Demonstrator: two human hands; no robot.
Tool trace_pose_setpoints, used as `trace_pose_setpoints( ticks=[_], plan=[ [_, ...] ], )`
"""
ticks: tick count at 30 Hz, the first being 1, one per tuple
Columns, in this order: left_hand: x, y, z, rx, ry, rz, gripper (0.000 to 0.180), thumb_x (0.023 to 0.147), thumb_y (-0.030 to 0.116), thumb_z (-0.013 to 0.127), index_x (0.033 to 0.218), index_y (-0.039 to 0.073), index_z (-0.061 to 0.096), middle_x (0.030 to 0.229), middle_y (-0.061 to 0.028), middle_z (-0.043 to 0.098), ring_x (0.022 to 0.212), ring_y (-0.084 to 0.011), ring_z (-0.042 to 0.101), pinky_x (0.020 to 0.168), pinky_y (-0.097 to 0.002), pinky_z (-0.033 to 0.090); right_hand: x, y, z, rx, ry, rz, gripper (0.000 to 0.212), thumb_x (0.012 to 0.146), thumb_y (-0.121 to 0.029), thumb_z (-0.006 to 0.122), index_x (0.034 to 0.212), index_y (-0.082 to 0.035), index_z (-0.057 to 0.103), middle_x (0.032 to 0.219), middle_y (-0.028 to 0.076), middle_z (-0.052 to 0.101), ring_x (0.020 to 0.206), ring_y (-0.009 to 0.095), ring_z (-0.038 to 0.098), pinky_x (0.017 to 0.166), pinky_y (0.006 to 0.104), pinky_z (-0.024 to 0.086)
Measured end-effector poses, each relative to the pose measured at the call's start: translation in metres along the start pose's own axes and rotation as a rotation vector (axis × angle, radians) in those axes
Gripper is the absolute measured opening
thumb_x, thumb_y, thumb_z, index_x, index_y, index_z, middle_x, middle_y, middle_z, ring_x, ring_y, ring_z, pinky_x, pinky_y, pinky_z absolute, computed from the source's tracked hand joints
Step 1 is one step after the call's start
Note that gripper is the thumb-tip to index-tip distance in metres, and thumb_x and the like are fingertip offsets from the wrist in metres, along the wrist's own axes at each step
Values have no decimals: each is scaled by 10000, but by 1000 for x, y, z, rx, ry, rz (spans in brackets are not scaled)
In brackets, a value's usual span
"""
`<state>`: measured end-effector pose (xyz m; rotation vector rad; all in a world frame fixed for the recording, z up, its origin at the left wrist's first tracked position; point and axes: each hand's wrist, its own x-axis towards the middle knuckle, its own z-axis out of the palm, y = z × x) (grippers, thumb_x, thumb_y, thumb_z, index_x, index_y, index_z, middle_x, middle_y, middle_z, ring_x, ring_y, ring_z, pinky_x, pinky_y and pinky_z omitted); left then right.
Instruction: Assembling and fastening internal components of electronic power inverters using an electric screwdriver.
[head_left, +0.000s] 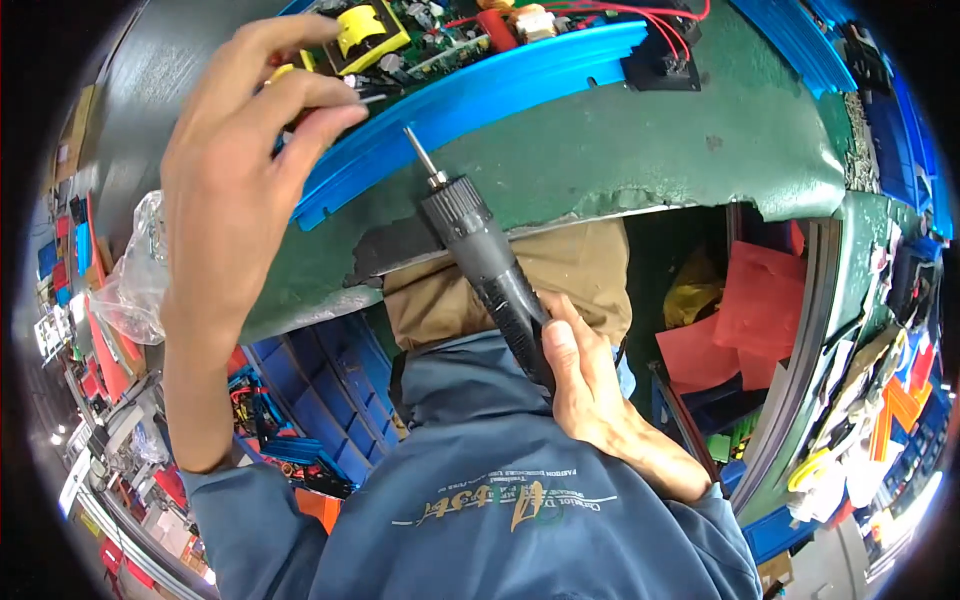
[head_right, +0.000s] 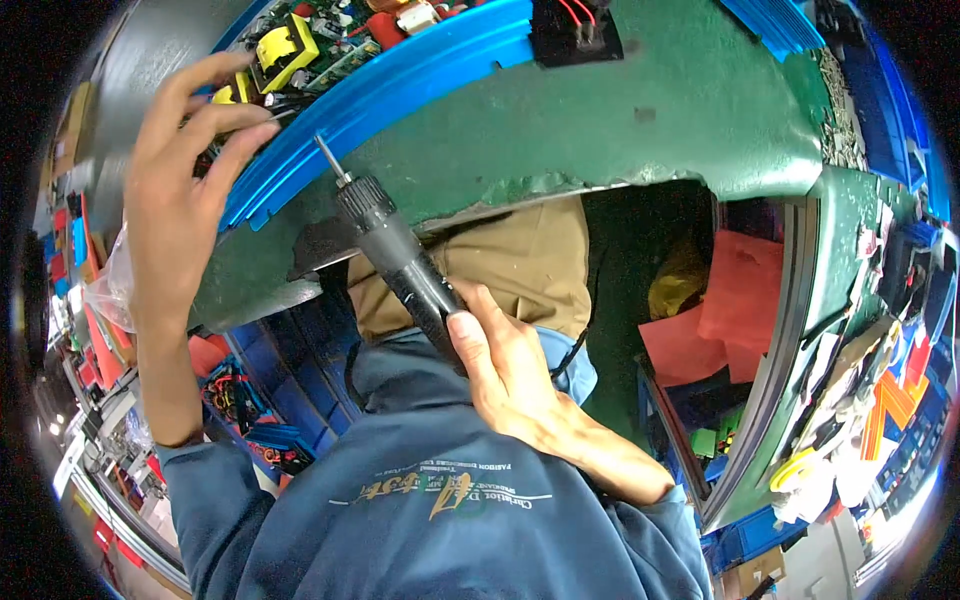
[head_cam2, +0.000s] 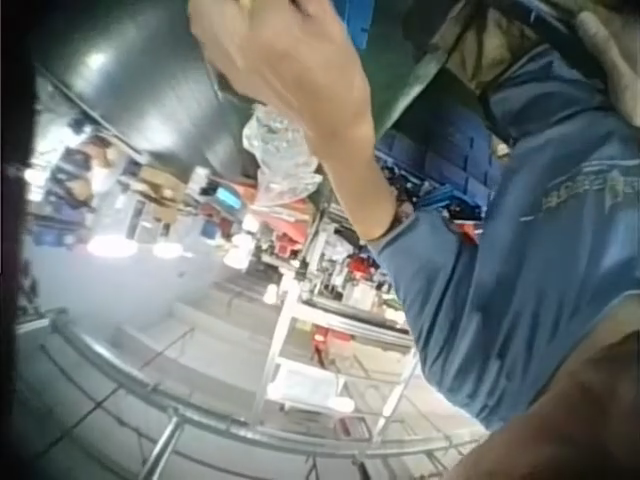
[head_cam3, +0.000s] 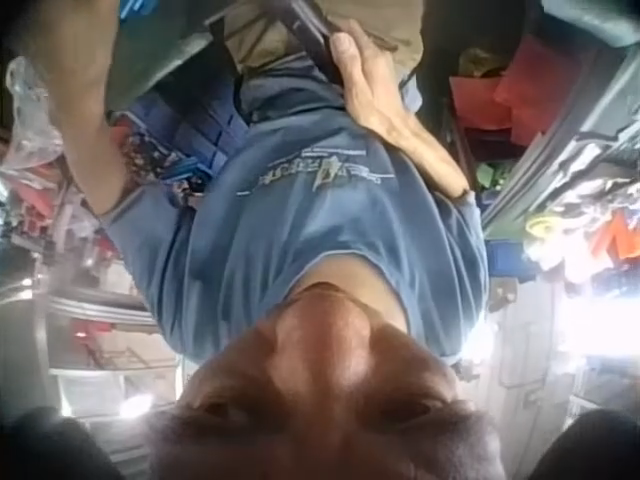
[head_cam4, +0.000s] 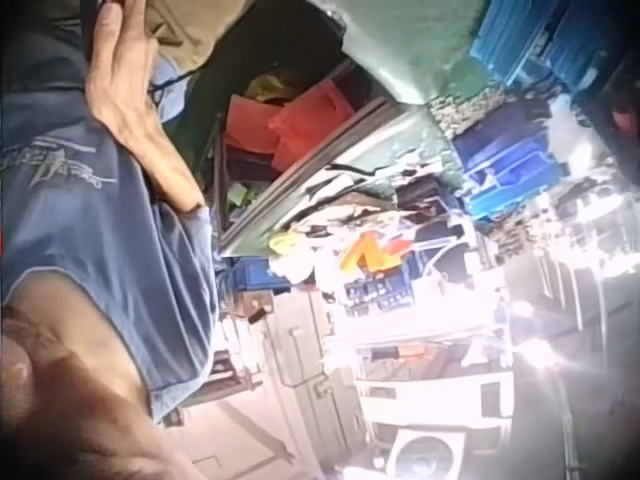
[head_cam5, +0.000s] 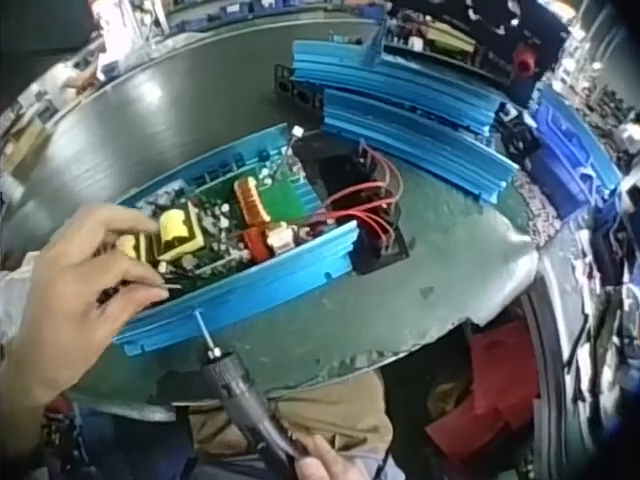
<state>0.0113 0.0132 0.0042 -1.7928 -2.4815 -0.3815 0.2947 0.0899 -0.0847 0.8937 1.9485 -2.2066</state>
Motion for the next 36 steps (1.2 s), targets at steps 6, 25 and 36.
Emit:
trace_pose_setpoints(
  ticks=[6, 25, 36],
  plan=[
    [7, -7, 5, -11, -32, 139, 127, 793, 62, 742, 906, 25, 696, 1391, -136, 606, 1222, -345, 589, 1042, -436, 458, -3, 16, -4, 125, -95, 168, 460, 1084, -348, 403, 1320, 26, 529, 906, 127, 663, 784, 189, 602, 693, 344, 472],
    [24, -8, 2, -109, -214, 101, 143, 827, 91, 640, 784, -45, 637, 1500, -172, 491, 1352, -341, 498, 1104, -438, 434, 2, -3, 5, 442, -194, 278, 920, 982, -732, 257, 1360, 72, 495, 774, 95, 638, 642, 136, 551, 600, 260, 411],
    [20, -7, -10, -229, -369, 46, 191, 767, 22, 651, 933, -59, 698, 1571, -184, 405, 1480, -311, 354, 1226, -497, 263, 6, -1, 7, 524, -277, 299, 1066, 924, -833, 191, 1358, 104, 456, 723, 90, 613, 612, 138, 521, 600, 257, 399]
  ],
)
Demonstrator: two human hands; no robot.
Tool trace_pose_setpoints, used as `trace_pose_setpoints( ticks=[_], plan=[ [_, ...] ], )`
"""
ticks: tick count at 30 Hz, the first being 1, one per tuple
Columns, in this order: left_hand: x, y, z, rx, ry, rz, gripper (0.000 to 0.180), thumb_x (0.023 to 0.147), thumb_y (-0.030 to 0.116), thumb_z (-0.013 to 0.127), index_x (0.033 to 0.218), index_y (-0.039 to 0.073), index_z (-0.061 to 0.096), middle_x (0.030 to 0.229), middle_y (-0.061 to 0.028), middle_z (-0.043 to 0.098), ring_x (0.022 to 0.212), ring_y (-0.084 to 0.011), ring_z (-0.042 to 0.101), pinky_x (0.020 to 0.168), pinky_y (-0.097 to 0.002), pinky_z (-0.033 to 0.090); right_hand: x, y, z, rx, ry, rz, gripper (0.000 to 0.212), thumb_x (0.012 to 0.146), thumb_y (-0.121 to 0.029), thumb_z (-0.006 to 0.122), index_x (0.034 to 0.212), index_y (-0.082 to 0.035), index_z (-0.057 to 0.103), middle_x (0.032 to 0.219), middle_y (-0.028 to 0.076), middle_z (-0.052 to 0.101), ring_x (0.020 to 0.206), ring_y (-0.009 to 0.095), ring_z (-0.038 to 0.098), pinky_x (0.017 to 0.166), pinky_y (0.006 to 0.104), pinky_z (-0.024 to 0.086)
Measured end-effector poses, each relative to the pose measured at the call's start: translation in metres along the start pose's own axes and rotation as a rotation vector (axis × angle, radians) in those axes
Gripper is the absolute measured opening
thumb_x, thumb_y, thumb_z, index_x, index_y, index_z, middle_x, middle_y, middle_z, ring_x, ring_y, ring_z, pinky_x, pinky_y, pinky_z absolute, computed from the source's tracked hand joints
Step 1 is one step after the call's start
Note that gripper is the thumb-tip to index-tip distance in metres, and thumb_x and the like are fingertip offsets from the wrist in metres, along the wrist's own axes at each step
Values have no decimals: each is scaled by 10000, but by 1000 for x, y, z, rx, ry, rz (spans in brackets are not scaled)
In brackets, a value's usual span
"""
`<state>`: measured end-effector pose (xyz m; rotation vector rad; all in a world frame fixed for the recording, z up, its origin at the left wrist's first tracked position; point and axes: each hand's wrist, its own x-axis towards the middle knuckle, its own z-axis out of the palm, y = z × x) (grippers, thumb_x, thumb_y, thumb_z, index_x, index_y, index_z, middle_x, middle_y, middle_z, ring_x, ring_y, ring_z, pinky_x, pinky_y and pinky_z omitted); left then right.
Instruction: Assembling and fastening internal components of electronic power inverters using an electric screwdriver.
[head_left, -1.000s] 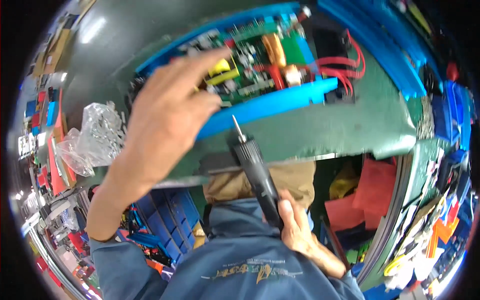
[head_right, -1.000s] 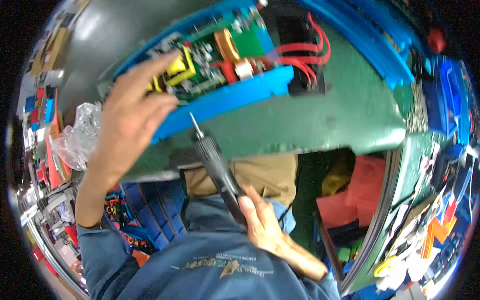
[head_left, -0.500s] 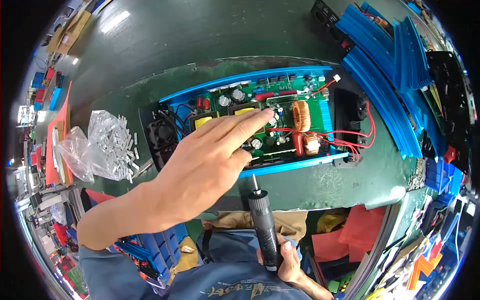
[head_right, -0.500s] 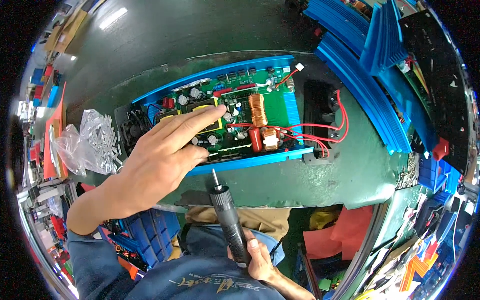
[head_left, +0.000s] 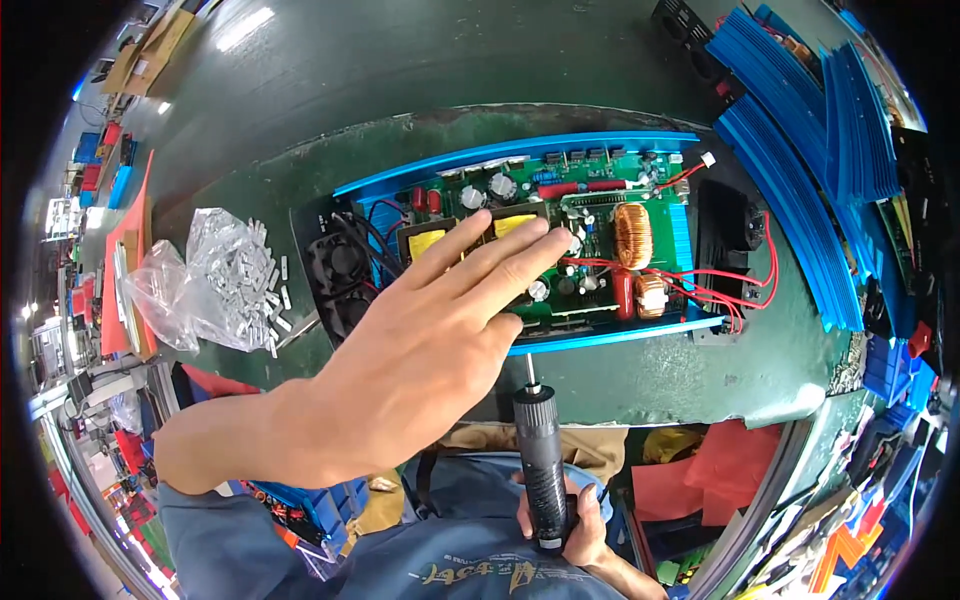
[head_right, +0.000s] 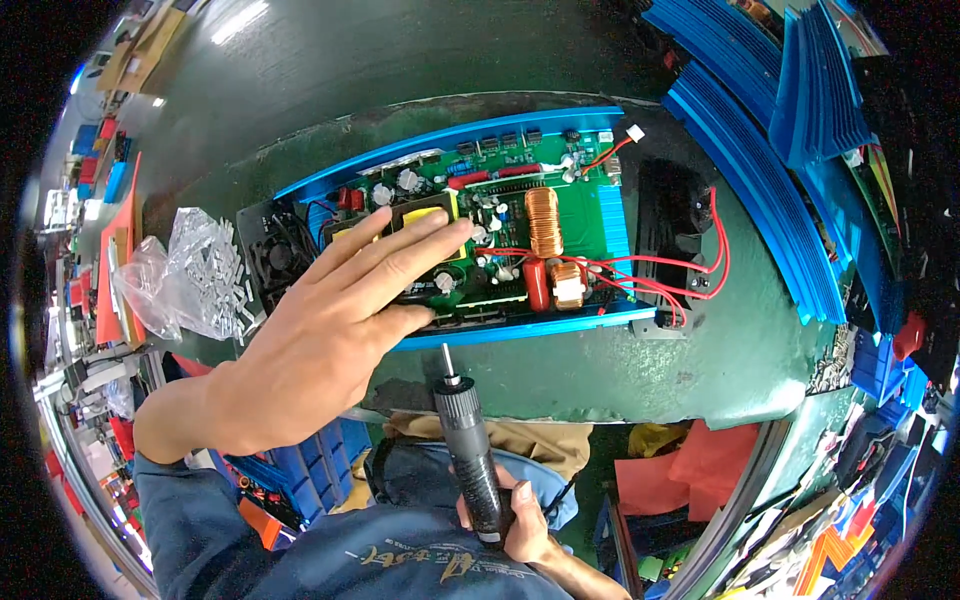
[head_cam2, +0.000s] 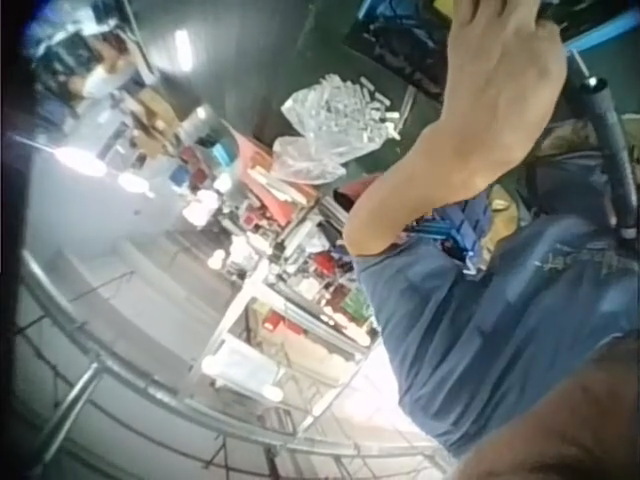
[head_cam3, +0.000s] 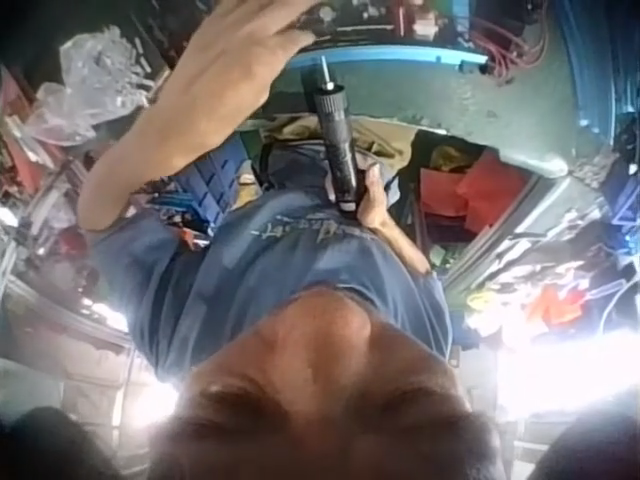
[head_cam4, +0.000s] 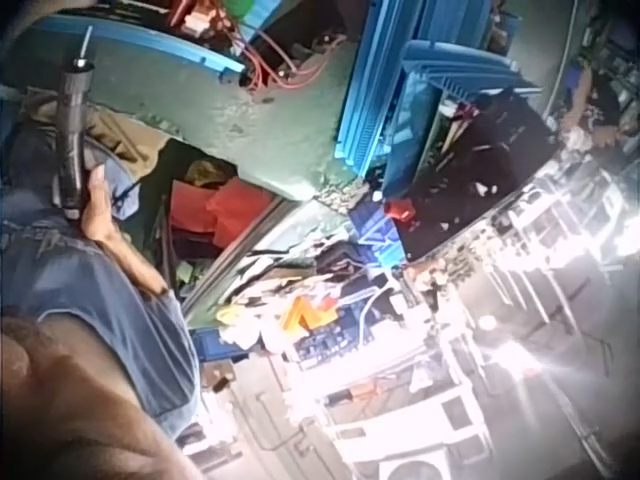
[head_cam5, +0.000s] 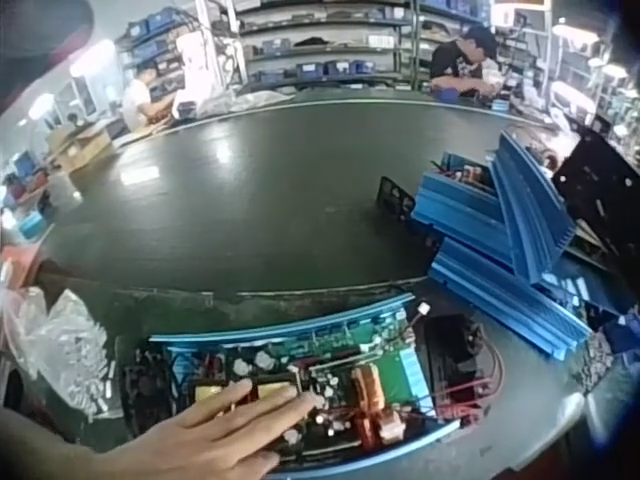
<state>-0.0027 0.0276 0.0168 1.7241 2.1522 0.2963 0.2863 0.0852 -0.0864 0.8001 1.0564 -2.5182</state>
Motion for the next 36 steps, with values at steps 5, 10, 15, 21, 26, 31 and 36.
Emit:
trace_pose_setpoints(
  ticks=[5, 10, 15, 21, 26, 31, 36],
  plan=[
    [-10, 4, 7, -1, 9, -32, 267, 789, 19, 644, 1035, -68, 699, 1576, -169, 405, 1489, -310, 340, 1228, -485, 263, -2, -1, 4, -37, 56, 3, 1019, 954, -791, 192, 1359, 102, 469, 732, 99, 626, 620, 146, 546, 611, 265, 421],
    [-14, 1, 21, -81, 105, -24, 297, 848, 25, 622, 1113, -102, 664, 1576, -170, 402, 1486, -318, 346, 1205, -474, 310, 1, 1, -3, -181, 100, 9, 981, 976, -757, 219, 1387, 100, 462, 667, 114, 611, 589, 166, 550, 594, 278, 426],
    [-14, -3, 22, -161, 136, 16, 330, 795, 7, 630, 1104, -105, 665, 1572, -178, 410, 1480, -331, 356, 1210, -480, 298, 4, 5, -6, 175, -77, 99, 995, 954, -793, 229, 1405, 64, 458, 600, 98, 566, 550, 179, 495, 593, 286, 397],
    [-48, -6, 12, -77, 504, -212, 320, 872, 60, 670, 1191, 47, 686, 1477, -191, 518, 1407, -353, 460, 1178, -477, 332, -12, 21, -40, -289, 132, -114, 900, 978, -758, 199, 1220, 32, 556, 778, 85, 652, 655, 160, 580, 612, 291, 449],
    [-94, -11, 56, -372, 994, -821, 410, 998, 165, 611, 1364, -16, 571, 1458, -201, 526, 1357, -285, 501, 1151, -371, 341, -26, 13, -64, -471, 347, -454, 826, 931, -725, 424, 1194, 50, 537, 782, 107, 643, 668, 171, 611, 600, 304, 483],
    [-96, 6, 61, -626, 843, -751, 557, 935, 148, 730, 1410, -53, 520, 1374, -157, 583, 1193, -198, 603, 1000, -346, 483, -25, -14, -69, -372, 608, -661, 811, 907, -599, 600, 1344, 70, 466, 850, 104, 630, 641, 148, 576, 572, 280, 474],
    [-95, 20, 41, -902, 1084, -488, 691, 809, 104, 830, 1422, -23, 536, 1365, -155, 619, 1133, -181, 626, 935, -318, 520, -21, -19, -83, -403, 777, -767, 725, 936, -469, 555, 1392, 89, 473, 737, 60, 581, 607, 116, 517, 556, 231, 388]
  ],
)
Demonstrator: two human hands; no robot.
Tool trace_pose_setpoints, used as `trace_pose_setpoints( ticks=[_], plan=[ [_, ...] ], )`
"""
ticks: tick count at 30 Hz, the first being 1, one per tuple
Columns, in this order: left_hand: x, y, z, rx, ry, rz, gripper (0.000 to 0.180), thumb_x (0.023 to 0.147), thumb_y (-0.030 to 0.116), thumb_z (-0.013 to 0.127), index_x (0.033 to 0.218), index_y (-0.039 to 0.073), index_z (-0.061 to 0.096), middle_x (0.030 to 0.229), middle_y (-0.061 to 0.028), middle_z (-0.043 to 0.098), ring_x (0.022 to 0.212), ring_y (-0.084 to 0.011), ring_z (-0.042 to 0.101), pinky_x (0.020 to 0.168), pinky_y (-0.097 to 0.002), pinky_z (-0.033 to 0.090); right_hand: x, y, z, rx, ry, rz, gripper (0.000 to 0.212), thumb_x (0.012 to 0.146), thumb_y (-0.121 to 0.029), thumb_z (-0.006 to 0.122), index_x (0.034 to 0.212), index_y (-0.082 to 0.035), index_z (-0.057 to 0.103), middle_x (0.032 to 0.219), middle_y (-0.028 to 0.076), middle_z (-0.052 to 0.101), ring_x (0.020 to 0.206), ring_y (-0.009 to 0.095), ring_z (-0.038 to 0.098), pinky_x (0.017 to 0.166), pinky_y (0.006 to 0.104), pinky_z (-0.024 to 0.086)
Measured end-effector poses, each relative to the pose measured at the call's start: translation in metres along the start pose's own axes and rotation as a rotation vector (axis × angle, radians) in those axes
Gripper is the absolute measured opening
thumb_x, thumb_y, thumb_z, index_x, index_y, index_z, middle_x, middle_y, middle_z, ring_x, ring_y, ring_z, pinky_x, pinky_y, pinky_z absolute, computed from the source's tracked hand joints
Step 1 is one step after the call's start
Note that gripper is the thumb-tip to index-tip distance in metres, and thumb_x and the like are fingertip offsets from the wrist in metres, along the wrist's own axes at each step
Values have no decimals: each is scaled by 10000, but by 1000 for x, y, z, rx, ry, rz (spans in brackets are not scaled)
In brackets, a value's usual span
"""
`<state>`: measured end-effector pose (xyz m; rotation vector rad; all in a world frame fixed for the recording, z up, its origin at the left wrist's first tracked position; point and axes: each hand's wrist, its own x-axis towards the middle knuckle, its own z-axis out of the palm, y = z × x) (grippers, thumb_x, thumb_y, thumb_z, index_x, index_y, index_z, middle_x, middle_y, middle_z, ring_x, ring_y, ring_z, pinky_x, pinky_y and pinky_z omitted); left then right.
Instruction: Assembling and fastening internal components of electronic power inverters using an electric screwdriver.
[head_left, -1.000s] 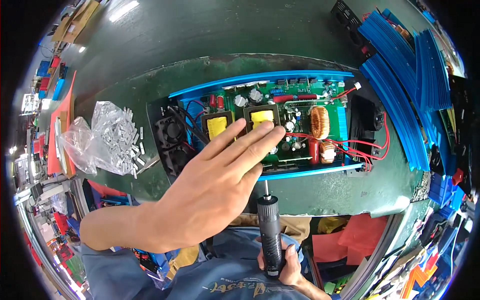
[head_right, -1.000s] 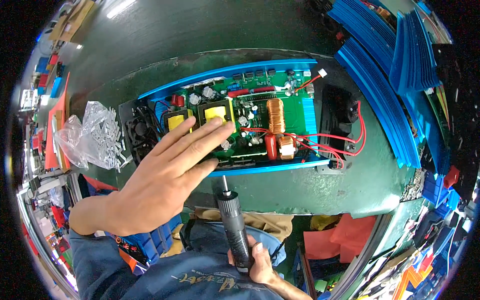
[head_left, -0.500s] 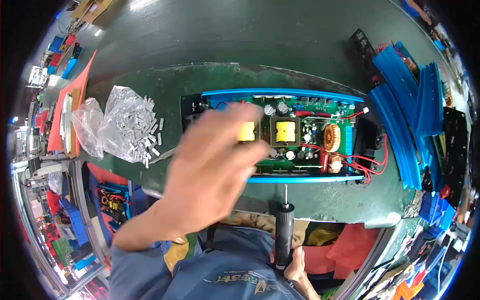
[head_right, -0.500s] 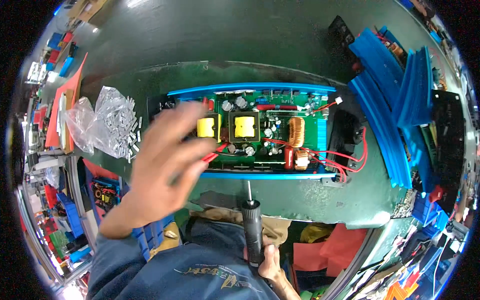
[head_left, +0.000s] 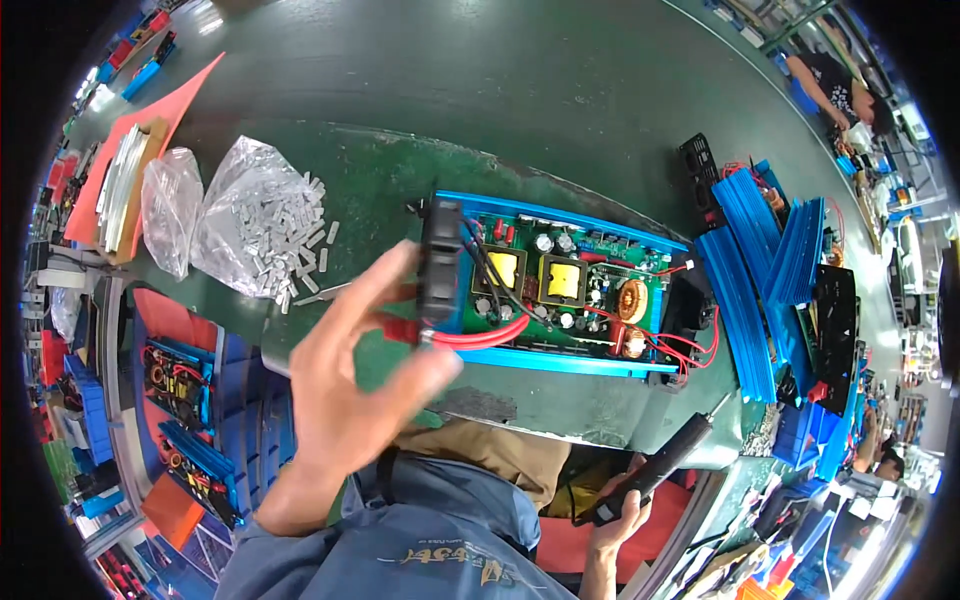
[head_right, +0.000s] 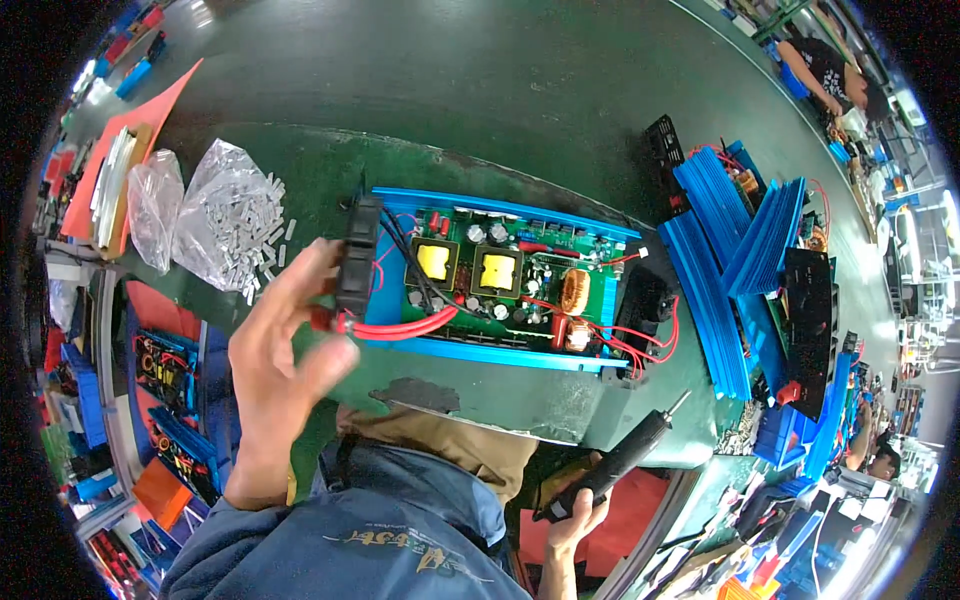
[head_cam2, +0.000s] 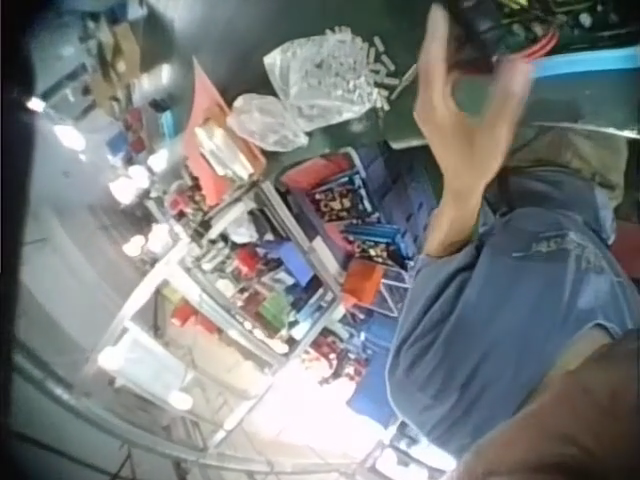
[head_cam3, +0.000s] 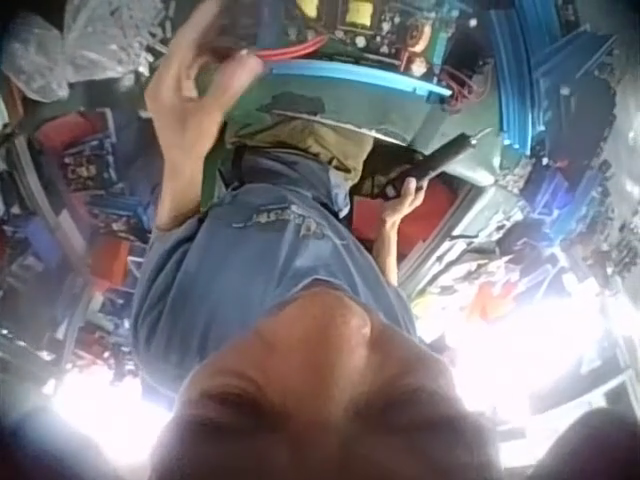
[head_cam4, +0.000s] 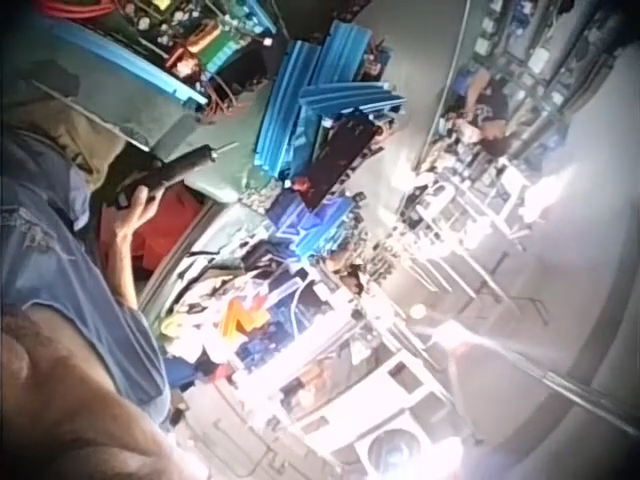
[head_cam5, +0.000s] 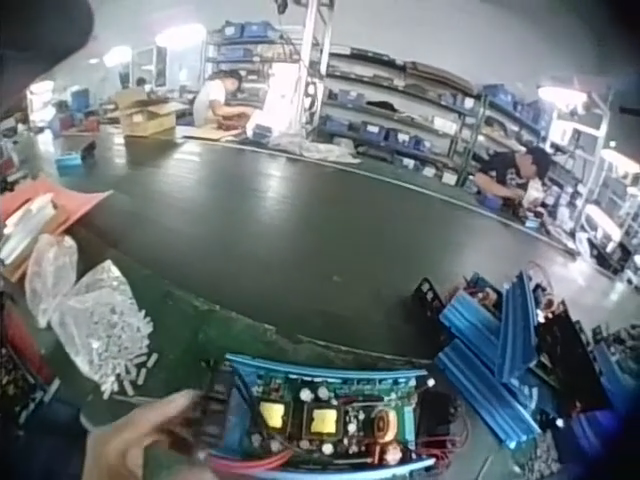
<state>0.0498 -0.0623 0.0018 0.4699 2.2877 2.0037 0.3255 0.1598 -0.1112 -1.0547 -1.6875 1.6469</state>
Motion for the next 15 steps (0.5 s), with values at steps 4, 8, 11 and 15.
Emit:
trace_pose_setpoints(
  ticks=[4, 8, 11, 15],
  plan=[
    [24, 7, 28, 465, -161, 612, 664, 690, 146, 881, 1304, 55, 647, 1375, -104, 628, 1106, -270, 626, 963, -401, 483, -4, -3, 10, -4, 3, 84, 689, 953, -458, 539, 1376, 84, 499, 733, 51, 574, 618, 113, 514, 566, 249, 383],
    [79, -8, 83, 456, -162, 1174, 408, 794, 212, 740, 1185, 98, 709, 1255, -60, 658, 1120, -246, 603, 1041, -449, 459, -8, 8, 7, 19, -63, 82, 631, 950, -404, 588, 1381, 48, 499, 771, 56, 601, 628, 125, 556, 566, 254, 441],
    [106, -5, 138, 756, -152, 1316, 336, 836, 209, 676, 1137, 66, 717, 1290, -97, 648, 1189, -254, 583, 1133, -492, 382, -16, 6, 15, 7, -36, 84, 640, 970, -422, 541, 1395, 53, 484, 722, 51, 577, 591, 110, 512, 527, 242, 382],
    [130, -29, 159, 1187, -316, 1138, 267, 876, 216, 637, 1023, 15, 734, 1114, -141, 692, 1180, -270, 590, 1164, -514, 329, -28, 13, 22, 51, -68, 101, 638, 975, -423, 527, 1397, 54, 486, 725, 45, 572, 602, 104, 509, 540, 241, 379]
  ],
)
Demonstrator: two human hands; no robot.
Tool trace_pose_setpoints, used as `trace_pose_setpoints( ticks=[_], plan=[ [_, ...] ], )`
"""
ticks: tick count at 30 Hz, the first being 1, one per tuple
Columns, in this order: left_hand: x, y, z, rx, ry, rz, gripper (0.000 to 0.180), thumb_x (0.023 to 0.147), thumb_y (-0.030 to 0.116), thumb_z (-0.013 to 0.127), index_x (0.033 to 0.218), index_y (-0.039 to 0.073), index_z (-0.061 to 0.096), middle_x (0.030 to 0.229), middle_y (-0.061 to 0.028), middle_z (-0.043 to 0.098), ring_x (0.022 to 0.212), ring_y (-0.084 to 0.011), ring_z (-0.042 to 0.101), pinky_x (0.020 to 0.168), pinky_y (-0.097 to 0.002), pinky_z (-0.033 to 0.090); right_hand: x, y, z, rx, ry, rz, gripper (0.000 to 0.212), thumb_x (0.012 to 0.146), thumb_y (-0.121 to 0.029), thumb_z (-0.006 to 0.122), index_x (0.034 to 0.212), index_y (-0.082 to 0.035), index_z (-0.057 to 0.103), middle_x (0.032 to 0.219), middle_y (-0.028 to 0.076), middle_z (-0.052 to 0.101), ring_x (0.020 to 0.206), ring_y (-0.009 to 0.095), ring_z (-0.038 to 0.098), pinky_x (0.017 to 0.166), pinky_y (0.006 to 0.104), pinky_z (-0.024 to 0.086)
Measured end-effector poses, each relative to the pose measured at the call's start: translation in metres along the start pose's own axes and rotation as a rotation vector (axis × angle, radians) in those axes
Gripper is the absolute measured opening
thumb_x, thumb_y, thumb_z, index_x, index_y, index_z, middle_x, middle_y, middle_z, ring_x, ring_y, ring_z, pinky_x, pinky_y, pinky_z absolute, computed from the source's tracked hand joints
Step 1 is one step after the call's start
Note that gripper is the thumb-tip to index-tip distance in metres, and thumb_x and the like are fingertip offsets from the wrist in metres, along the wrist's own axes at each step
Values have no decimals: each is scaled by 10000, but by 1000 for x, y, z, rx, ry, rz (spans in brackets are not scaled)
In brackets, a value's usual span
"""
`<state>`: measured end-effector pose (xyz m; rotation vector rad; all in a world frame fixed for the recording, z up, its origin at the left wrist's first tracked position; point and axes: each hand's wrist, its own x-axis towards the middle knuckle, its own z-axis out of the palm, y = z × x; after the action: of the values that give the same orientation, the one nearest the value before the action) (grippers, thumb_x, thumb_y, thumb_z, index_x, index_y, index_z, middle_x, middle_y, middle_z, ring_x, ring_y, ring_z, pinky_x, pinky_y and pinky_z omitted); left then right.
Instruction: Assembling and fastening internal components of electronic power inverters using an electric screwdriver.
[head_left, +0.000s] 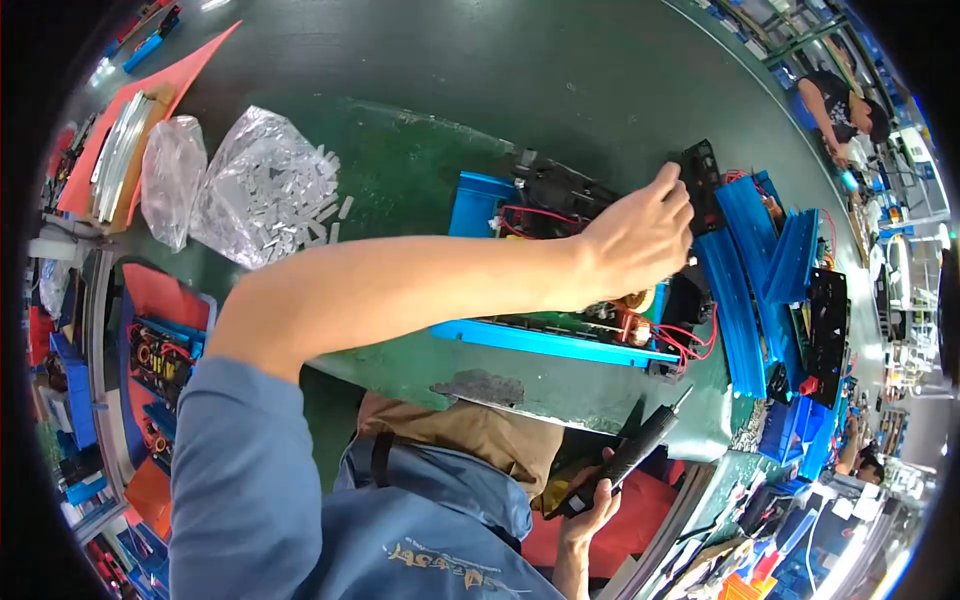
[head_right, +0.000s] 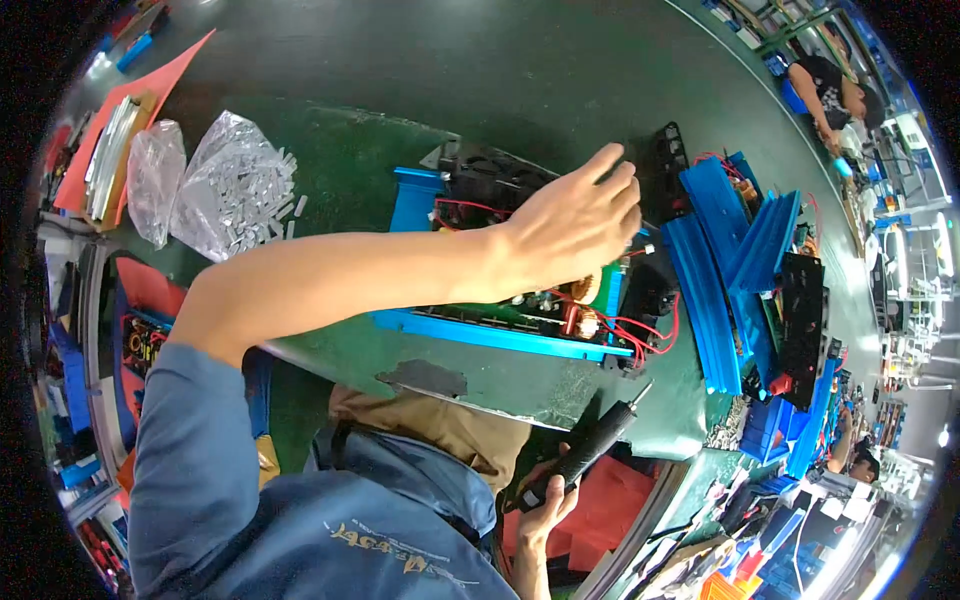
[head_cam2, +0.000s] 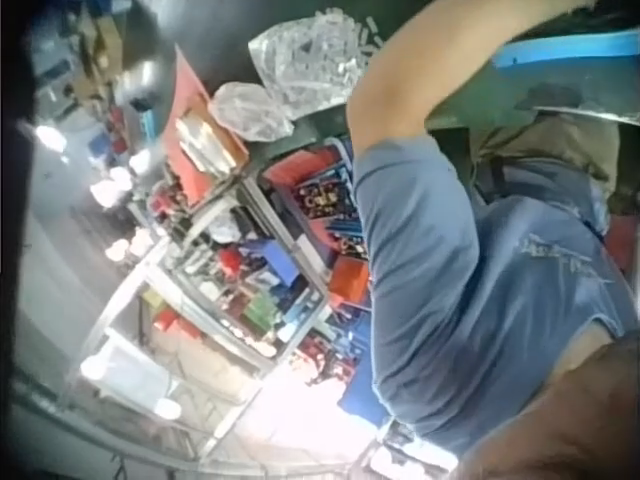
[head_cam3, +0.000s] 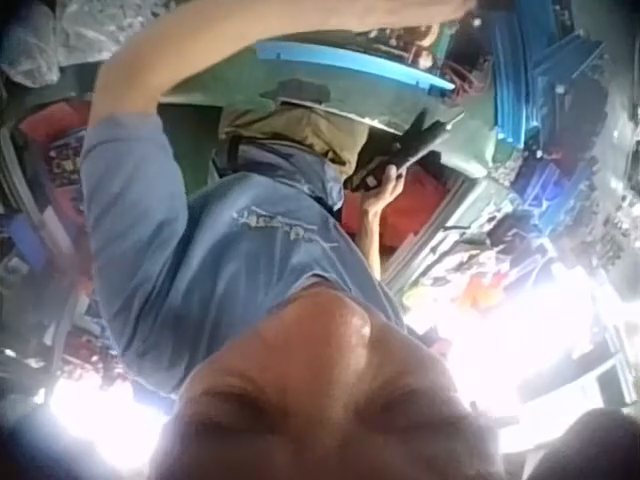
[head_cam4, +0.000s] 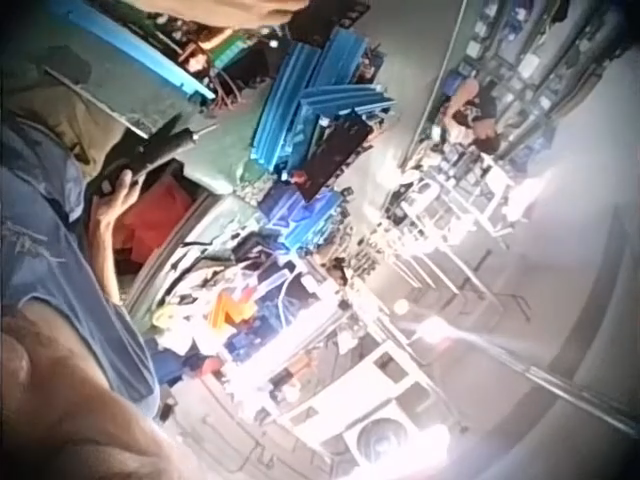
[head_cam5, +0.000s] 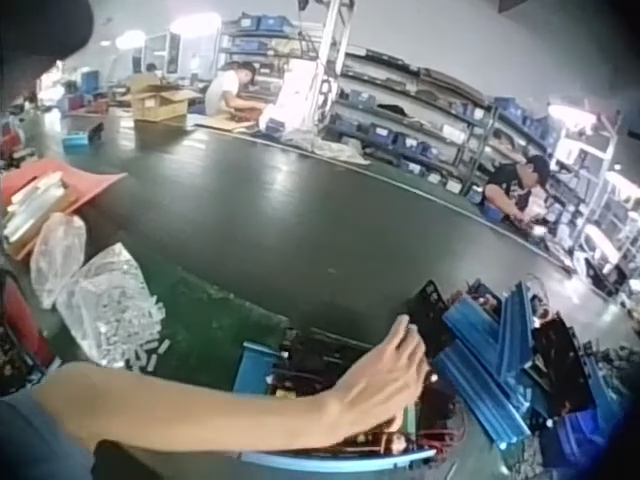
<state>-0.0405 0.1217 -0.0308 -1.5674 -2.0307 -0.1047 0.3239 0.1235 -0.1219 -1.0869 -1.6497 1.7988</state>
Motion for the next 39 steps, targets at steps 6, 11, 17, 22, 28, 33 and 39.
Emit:
trace_pose_setpoints(
  ticks=[6, 11, 17, 22, 28, 33, 39],
  plan=[
    [-7, -12, -8, -343, 390, 50, 173, 866, 183, 647, 977, 56, 684, 1057, -89, 674, 1098, -231, 624, 1132, -471, 399, -19, 0, 12, -43, 48, -27, 697, 976, -464, 525, 1407, 81, 468, 719, 23, 552, 629, 99, 510, 574, 243, 377],
    [-51, -29, -47, -556, 496, -90, 443, 874, 269, 703, 1276, 110, 605, 1356, -134, 569, 1281, -299, 534, 1142, -497, 376, -15, 12, 6, -38, -14, -27, 722, 951, -456, 568, 1398, 98, 443, 726, 34, 552, 617, 104, 514, 565, 239, 385],
    [-155, -65, -98, -534, 374, -403, 490, 920, 242, 699, 1355, 76, 545, 1347, -201, 566, 1222, -399, 552, 1009, -480, 451, -23, 20, 8, 6, -22, -25, 699, 948, -408, 587, 1396, 109, 446, 757, 40, 563, 615, 107, 520, 558, 239, 413],
    [-227, -77, -83, -258, 48, -899, 200, 876, 164, 759, 1028, 41, 718, 928, -130, 665, 827, -300, 679, 737, -392, 531, -42, 23, 0, -36, -112, 89, 621, 926, -452, 655, 1296, 29, 523, 827, 33, 569, 717, 135, 547, 659, 279, 448],
    [-236, -80, -82, -264, -197, -931, 161, 947, 171, 666, 1006, 29, 713, 930, -131, 661, 792, -305, 667, 716, -390, 514, -43, 10, 9, -196, -430, 262, 522, 912, -321, 705, 1287, 4, 543, 981, 57, 609, 879, 187, 558, 815, 342, 490],
    [-236, -80, -79, -300, -190, -795, 166, 1023, 164, 576, 1088, 22, 631, 972, -112, 694, 805, -235, 681, 736, -365, 520, -35, -22, 48, -288, -458, 197, 458, 924, -304, 675, 1248, -9, 544, 840, 9, 586, 686, 85, 500, 613, 267, 416],
    [-175, -26, -117, -906, -157, -865, 147, 1024, 136, 600, 1100, 12, 623, 1037, -69, 712, 893, -122, 677, 781, -244, 492, -39, -37, 47, -258, -472, 191, 480, 1060, -353, 398, 1370, 3, 486, 890, 177, 627, 792, 293, 605, 742, 379, 480]
  ],
)
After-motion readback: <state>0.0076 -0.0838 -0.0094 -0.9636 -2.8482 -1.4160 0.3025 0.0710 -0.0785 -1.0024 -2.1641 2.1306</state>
